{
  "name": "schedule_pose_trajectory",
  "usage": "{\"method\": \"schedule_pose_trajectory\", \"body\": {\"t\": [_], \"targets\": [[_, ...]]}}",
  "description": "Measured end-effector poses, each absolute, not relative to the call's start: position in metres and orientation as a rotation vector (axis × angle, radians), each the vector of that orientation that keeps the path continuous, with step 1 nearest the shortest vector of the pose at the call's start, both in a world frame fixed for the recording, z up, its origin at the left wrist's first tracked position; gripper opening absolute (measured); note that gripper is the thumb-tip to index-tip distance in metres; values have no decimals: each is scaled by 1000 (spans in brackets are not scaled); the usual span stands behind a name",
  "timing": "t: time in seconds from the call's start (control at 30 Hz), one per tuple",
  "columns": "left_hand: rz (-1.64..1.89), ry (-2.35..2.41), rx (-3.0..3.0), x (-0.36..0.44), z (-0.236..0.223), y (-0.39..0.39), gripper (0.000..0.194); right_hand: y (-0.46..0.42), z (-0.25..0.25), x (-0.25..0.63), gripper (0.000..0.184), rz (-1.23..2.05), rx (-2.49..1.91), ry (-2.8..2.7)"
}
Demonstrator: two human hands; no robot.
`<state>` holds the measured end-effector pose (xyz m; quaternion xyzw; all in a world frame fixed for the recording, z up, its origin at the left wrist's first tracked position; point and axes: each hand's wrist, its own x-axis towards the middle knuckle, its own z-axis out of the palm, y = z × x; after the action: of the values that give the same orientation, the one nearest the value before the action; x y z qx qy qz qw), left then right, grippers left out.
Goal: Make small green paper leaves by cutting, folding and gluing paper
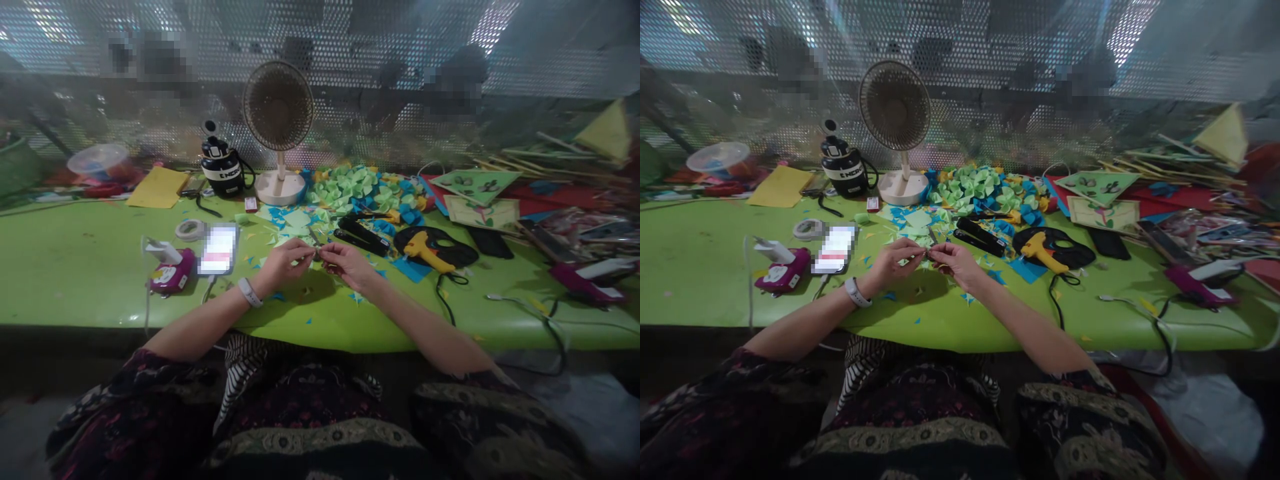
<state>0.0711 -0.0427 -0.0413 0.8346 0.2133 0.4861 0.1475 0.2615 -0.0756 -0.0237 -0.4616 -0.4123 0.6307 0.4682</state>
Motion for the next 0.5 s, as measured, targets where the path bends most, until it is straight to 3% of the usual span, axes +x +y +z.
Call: {"method": "schedule_pose_trajectory", "body": {"t": [0.5], "targets": [[1269, 685, 2152, 70, -26, -50, 14, -75, -26, 260, 45, 1389, -1161, -1206]]}}
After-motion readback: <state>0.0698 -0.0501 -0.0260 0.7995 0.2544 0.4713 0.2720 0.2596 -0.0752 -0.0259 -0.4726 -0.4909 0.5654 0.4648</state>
